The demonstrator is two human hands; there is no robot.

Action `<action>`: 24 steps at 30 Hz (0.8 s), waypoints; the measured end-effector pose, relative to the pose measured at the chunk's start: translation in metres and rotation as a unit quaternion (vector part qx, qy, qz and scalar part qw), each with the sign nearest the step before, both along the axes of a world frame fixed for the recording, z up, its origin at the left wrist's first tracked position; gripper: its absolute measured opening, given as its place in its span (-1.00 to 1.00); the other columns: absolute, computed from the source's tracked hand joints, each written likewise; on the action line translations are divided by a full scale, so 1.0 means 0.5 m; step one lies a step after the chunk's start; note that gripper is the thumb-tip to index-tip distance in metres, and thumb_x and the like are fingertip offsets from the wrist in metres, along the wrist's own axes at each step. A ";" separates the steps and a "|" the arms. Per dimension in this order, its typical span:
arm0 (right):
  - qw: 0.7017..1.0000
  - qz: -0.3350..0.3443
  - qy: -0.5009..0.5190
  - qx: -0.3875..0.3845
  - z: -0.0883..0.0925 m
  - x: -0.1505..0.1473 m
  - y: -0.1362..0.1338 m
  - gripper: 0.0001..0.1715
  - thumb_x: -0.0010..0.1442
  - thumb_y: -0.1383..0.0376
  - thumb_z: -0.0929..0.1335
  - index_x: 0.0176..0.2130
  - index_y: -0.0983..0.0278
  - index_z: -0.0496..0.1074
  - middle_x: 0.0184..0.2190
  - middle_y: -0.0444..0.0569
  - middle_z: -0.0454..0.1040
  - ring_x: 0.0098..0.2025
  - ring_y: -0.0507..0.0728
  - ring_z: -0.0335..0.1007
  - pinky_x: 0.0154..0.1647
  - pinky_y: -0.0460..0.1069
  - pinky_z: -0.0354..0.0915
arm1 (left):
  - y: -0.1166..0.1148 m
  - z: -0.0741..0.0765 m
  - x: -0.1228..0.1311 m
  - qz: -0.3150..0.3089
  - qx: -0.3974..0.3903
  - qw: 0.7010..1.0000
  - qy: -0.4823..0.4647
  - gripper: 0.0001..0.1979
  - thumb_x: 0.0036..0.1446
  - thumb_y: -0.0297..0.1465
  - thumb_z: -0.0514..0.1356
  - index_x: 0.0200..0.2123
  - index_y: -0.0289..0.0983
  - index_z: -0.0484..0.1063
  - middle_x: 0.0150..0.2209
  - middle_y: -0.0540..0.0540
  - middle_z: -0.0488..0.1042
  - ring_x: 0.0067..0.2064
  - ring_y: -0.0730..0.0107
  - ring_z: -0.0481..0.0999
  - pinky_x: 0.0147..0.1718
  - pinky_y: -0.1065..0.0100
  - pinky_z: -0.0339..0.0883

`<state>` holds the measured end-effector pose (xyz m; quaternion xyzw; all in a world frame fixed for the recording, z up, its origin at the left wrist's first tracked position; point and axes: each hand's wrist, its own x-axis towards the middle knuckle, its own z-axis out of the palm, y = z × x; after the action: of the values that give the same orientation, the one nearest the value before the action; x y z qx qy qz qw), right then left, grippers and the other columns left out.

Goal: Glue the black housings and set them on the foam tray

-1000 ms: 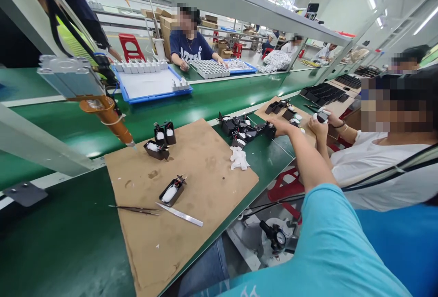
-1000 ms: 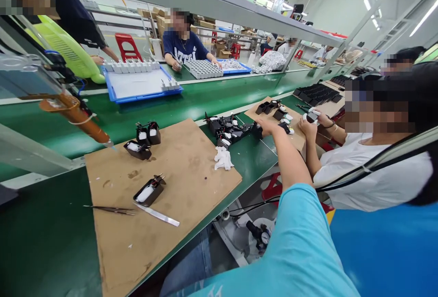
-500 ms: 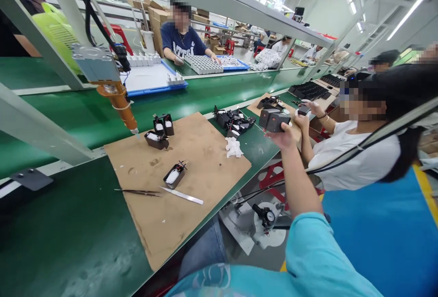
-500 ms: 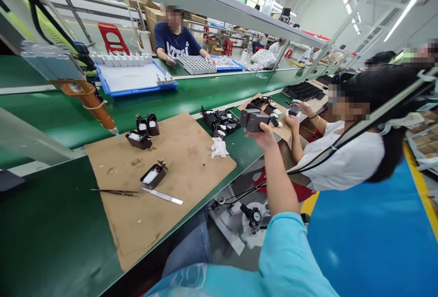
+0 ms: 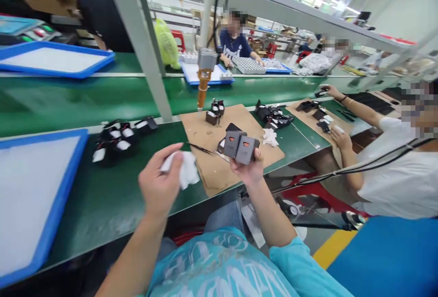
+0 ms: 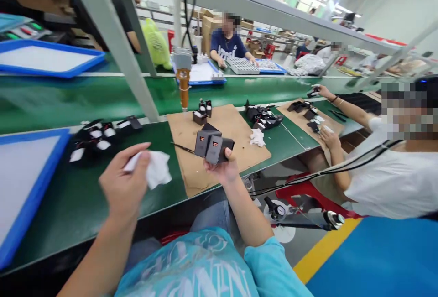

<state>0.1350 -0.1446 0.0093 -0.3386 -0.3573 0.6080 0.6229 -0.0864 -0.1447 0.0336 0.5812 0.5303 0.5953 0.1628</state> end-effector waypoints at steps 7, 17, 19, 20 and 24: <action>0.996 0.042 0.072 -0.036 0.018 -0.087 -0.027 -0.50 -0.10 -0.11 0.43 -0.37 0.25 0.52 -0.61 -0.09 0.49 -0.61 0.04 0.32 -0.69 -0.10 0.23 | -0.010 0.009 0.106 -0.144 0.242 0.958 0.053 -0.67 0.29 -0.52 0.09 0.09 -0.26 0.41 0.03 -0.16 0.53 0.07 0.30 0.53 0.04 0.33 0.43; 0.996 -0.008 0.078 -0.039 0.041 -0.067 -0.030 -0.46 -0.17 -0.12 0.45 -0.33 0.23 0.49 -0.59 -0.11 0.49 -0.63 0.02 0.30 -0.76 -0.13 0.12 | -0.071 -0.093 0.044 -0.150 0.179 0.967 0.100 -0.61 0.27 -0.58 0.08 0.13 -0.24 0.37 -0.11 -0.11 0.61 -0.13 0.42 0.63 -0.13 0.49 0.49; 0.997 -0.014 0.069 -0.041 0.043 -0.071 -0.034 -0.48 -0.16 -0.09 0.46 -0.33 0.25 0.48 -0.60 -0.10 0.49 -0.62 0.04 0.32 -0.75 -0.12 0.13 | -0.074 -0.063 0.040 -0.124 0.154 0.979 0.039 -0.63 0.29 -0.56 0.07 0.12 -0.22 0.37 -0.10 -0.08 0.61 -0.12 0.42 0.62 -0.15 0.48 0.50; 0.997 -0.017 0.064 -0.043 0.042 -0.075 -0.036 -0.49 -0.15 -0.07 0.45 -0.33 0.25 0.48 -0.60 -0.09 0.49 -0.61 0.04 0.32 -0.75 -0.11 0.14 | -0.072 -0.042 0.041 -0.115 0.163 0.980 0.016 -0.63 0.29 -0.55 0.06 0.13 -0.21 0.37 -0.09 -0.07 0.61 -0.10 0.42 0.62 -0.15 0.47 0.50; 0.997 -0.039 0.040 -0.052 0.035 -0.096 -0.047 -0.51 -0.13 -0.05 0.45 -0.29 0.23 0.47 -0.55 -0.11 0.51 -0.59 0.04 0.35 -0.73 -0.11 0.18 | -0.055 0.031 0.076 -0.144 0.263 0.954 0.017 -0.61 0.33 -0.52 0.02 0.18 -0.22 0.31 0.02 -0.10 0.55 0.01 0.39 0.56 -0.05 0.42 0.48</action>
<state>0.0872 -0.1681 0.0266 -0.3596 -0.2865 0.6137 0.6419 -0.0484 -0.1722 0.0491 0.6836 0.2684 0.6741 0.0791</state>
